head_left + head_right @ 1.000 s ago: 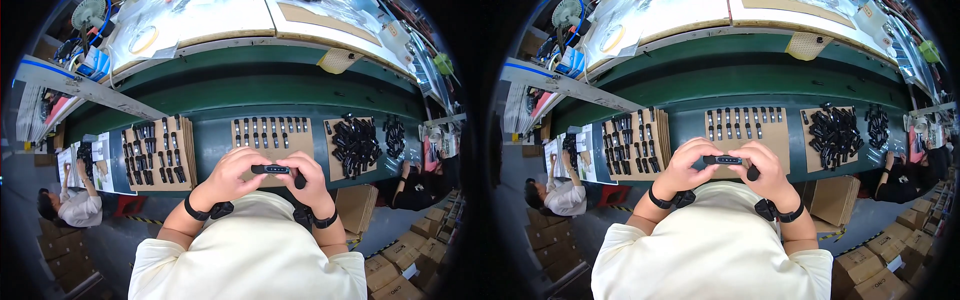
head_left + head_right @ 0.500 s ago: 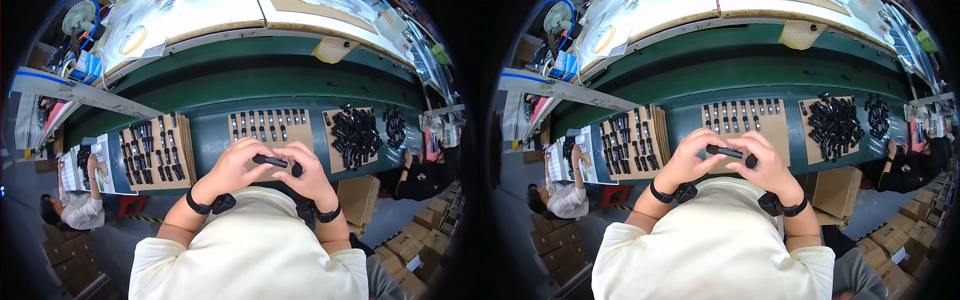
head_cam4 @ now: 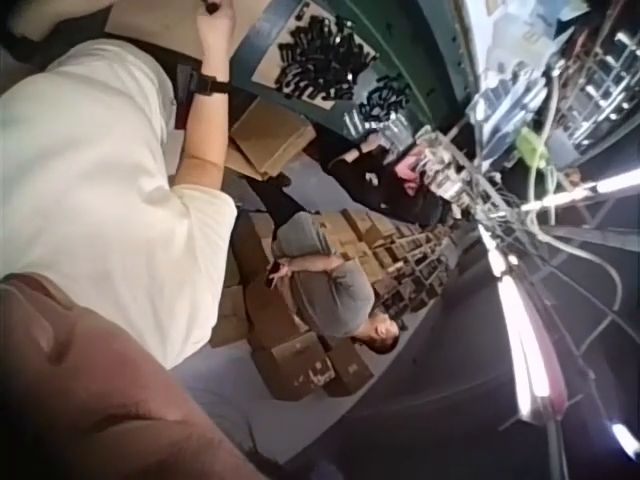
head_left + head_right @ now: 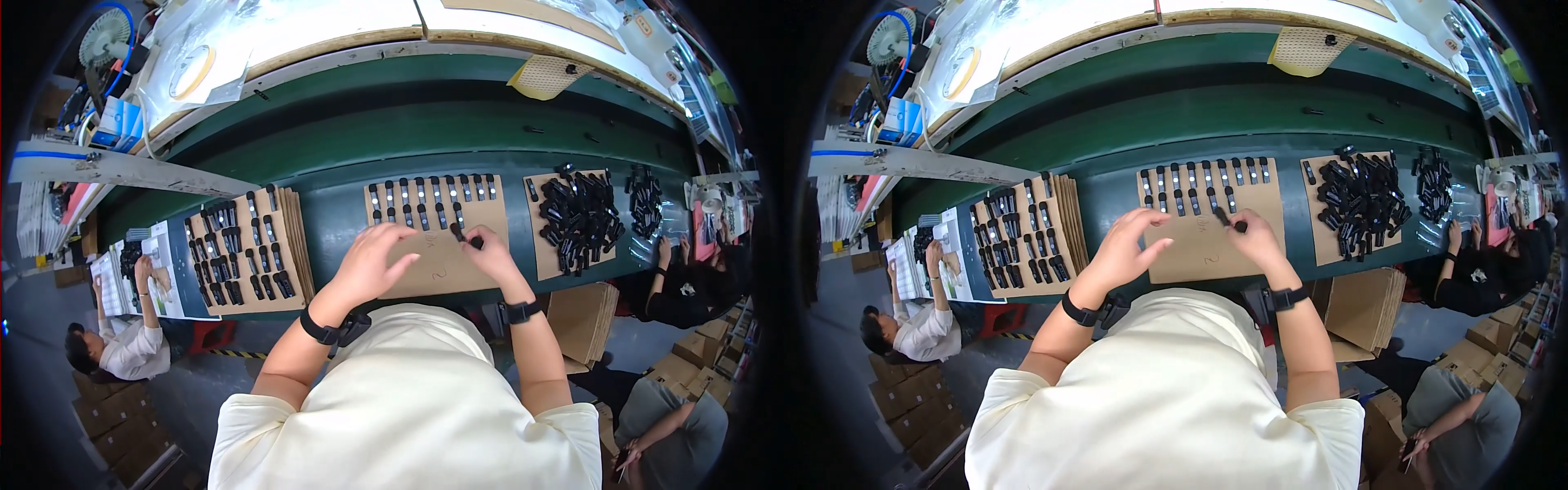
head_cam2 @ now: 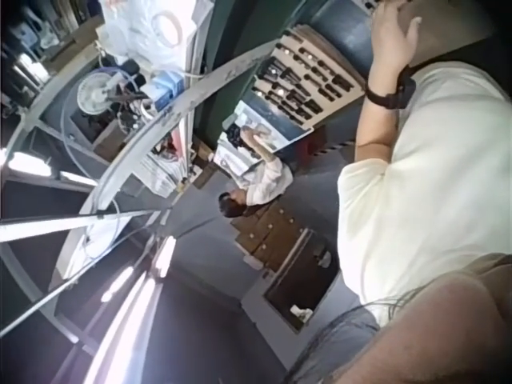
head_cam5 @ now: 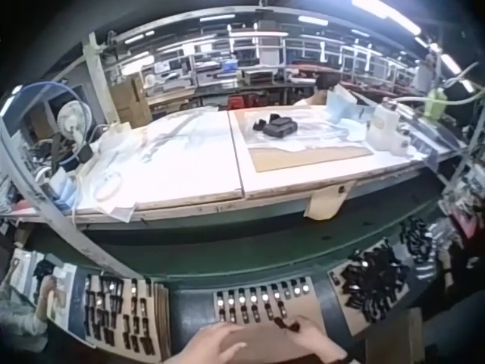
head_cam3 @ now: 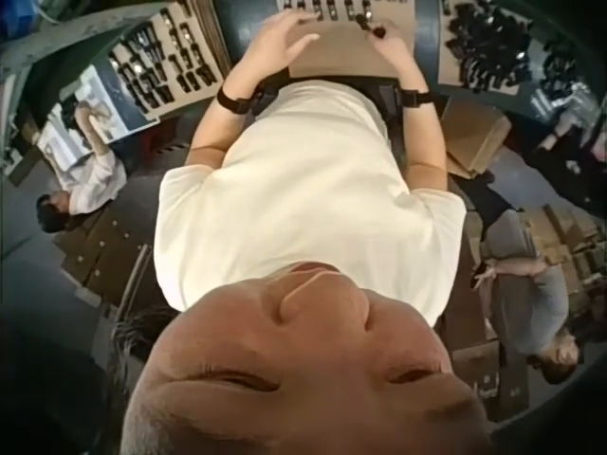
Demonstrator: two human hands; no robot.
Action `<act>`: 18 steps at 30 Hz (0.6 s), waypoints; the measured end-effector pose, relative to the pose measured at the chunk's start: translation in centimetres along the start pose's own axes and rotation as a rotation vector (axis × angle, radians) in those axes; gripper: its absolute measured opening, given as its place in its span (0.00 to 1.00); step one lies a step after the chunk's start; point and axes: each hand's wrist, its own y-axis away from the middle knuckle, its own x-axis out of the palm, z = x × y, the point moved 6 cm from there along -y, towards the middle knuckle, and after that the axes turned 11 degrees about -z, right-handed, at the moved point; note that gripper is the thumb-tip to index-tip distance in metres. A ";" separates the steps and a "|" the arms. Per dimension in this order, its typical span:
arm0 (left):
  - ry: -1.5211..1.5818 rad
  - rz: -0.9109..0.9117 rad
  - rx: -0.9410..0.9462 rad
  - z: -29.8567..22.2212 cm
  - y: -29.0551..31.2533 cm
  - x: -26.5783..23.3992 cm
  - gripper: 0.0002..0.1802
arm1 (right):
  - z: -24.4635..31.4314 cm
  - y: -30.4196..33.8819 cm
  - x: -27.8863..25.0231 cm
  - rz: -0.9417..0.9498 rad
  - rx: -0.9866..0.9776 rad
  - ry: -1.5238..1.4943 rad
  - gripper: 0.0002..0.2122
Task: The person picks up a microphone from a cardboard sheet, turns it over to inspect it, and places it back. They then move a cardboard panel aside, pick up another microphone from a pile, and repeat the inspection process before placing it on the sheet.
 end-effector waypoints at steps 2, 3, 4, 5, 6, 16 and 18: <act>0.011 0.022 -0.069 1.5 0.1 0.2 0.16 | -3.3 -1.7 0.3 -0.113 0.060 0.107 0.10; 0.001 0.029 -0.086 2.2 0.2 0.3 0.15 | -4.6 -2.5 0.5 -0.173 0.078 0.134 0.11; -0.007 0.038 -0.102 2.7 0.3 0.5 0.15 | -5.5 -3.2 0.5 -0.234 0.097 0.163 0.11; -0.016 0.047 -0.118 3.2 0.3 0.6 0.14 | -6.4 -3.7 0.5 -0.297 0.116 0.193 0.12; -0.016 0.049 -0.122 3.6 0.3 0.7 0.14 | -6.7 -4.1 0.9 -0.292 0.119 0.192 0.12; -0.021 0.053 -0.214 5.8 0.1 0.9 0.12 | -8.9 -5.9 1.7 -0.362 0.253 0.272 0.13; -0.025 0.058 -0.216 5.8 -0.1 0.9 0.12 | -9.0 -5.8 1.8 -0.353 0.268 0.261 0.13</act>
